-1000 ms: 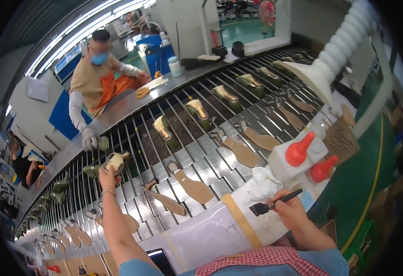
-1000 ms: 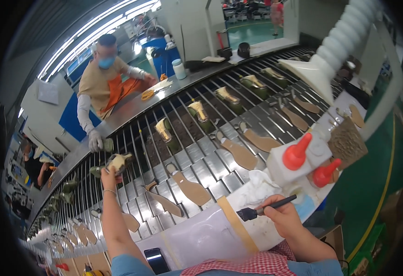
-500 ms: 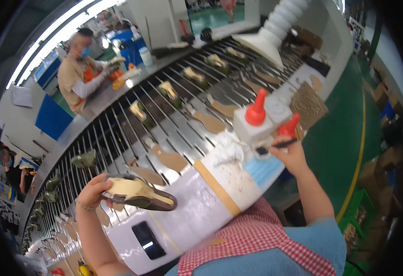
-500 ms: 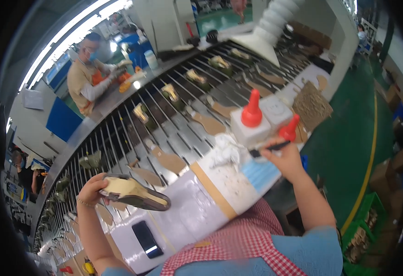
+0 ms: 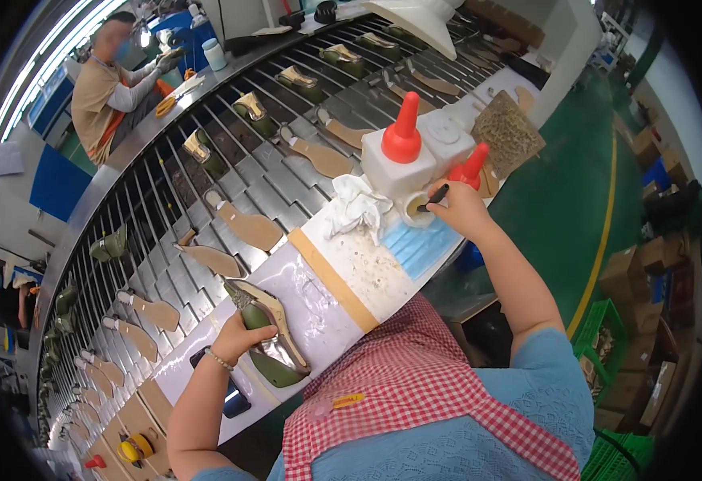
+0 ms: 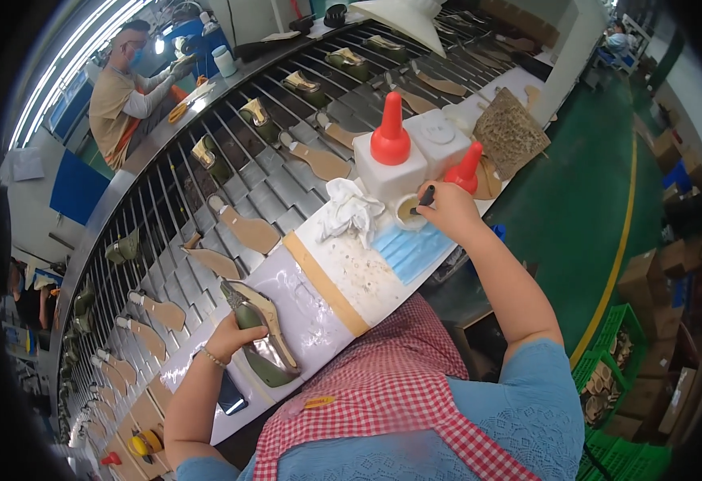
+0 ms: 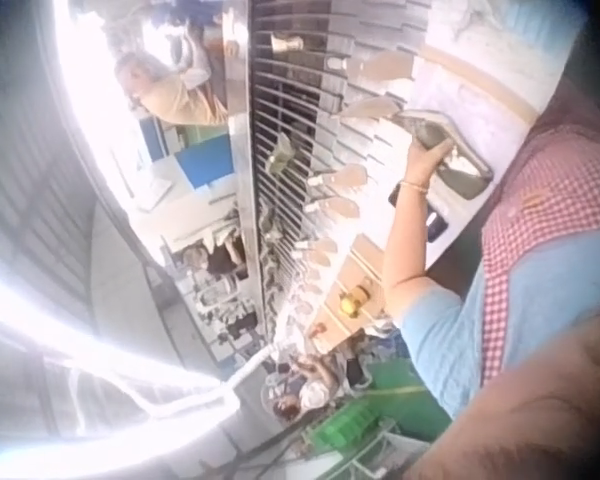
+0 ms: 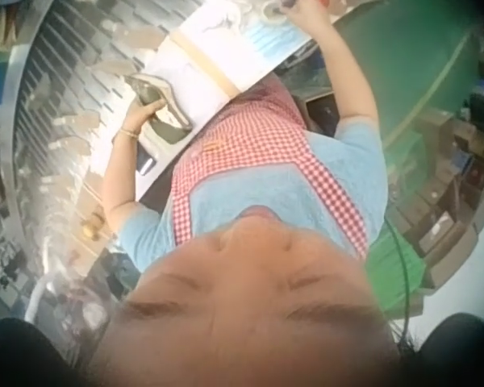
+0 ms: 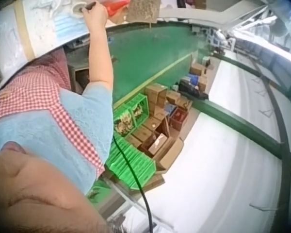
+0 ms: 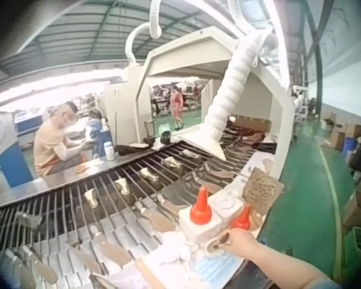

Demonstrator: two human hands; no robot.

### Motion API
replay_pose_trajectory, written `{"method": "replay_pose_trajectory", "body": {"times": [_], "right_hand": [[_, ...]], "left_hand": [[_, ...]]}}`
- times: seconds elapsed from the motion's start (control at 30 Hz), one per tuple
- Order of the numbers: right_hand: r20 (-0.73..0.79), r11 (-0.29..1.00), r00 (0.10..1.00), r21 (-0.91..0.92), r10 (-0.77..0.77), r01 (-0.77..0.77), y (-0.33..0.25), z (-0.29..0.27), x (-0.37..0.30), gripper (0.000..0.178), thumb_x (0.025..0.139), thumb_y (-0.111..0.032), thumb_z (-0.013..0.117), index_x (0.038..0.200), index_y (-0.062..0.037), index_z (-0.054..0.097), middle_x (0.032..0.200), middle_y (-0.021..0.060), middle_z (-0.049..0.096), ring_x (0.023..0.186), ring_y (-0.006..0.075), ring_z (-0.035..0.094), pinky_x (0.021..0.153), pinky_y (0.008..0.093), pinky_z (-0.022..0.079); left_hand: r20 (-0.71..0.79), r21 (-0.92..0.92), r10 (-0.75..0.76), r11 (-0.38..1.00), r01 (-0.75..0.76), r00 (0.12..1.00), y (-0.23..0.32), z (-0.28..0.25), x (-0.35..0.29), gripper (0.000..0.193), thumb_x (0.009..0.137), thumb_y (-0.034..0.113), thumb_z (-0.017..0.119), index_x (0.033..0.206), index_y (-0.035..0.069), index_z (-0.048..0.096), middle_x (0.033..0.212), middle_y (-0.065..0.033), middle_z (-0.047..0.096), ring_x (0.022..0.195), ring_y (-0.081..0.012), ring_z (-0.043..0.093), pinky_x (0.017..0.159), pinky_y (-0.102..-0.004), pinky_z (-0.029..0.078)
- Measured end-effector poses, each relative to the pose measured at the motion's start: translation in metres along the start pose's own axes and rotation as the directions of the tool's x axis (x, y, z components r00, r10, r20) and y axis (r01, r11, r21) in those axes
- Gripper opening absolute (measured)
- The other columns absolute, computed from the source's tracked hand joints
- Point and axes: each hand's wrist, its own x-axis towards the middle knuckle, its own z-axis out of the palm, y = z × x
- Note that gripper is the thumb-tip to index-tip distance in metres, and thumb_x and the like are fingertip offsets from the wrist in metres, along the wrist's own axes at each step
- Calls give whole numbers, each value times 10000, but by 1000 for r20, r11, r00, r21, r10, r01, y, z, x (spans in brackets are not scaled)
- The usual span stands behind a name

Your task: Applying adhesive to the edges of shoe soles and components using a small brush on an assembly line.

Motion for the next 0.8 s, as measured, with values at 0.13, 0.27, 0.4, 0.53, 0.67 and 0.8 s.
{"method": "replay_pose_trajectory", "body": {"times": [0.13,0.27,0.4,0.53,0.67,0.8], "right_hand": [[-32,1000,999,6,-20,20,0,4,3,183,701,-75,702,862,-29,627,810,122,658,810,284,643,734,355,488],[-61,982,980,-18,-189,189,35,31,24,228,719,-136,739,869,2,634,801,131,654,753,253,629,711,346,483],[173,988,984,155,-38,11,54,16,33,201,786,-142,709,868,22,628,804,138,667,762,184,632,702,303,492],[184,940,961,312,-205,141,153,26,67,189,786,60,581,942,-17,508,898,50,507,880,142,522,851,266,419],[156,908,970,405,-186,109,178,24,103,126,829,-25,595,942,-22,539,867,25,523,832,122,514,793,256,419],[176,615,975,757,135,-221,215,-18,63,141,855,-130,643,962,-64,579,895,-10,554,769,58,483,680,205,388]], "left_hand": [[-67,-170,-98,982,86,993,7,5,-5,527,674,183,797,1119,18,567,1036,-54,615,923,-143,587,793,-300,486],[-219,-414,112,889,-196,969,18,18,-27,557,705,226,754,1180,28,541,1063,-54,622,962,-177,585,872,-319,453],[-488,-189,342,857,-480,803,23,50,13,599,704,342,767,1152,11,547,1086,-103,610,1005,-208,583,850,-353,487],[-778,27,457,710,-704,430,35,103,46,683,650,278,816,1195,6,508,1149,-135,589,1064,-240,569,936,-369,448],[-781,79,432,784,-616,450,30,129,44,701,665,261,813,1230,8,484,1177,-139,582,1102,-238,554,967,-356,429],[-522,-181,412,803,-568,747,17,135,47,681,713,345,791,1237,11,513,1247,-121,551,1141,-212,520,987,-320,409]]}}
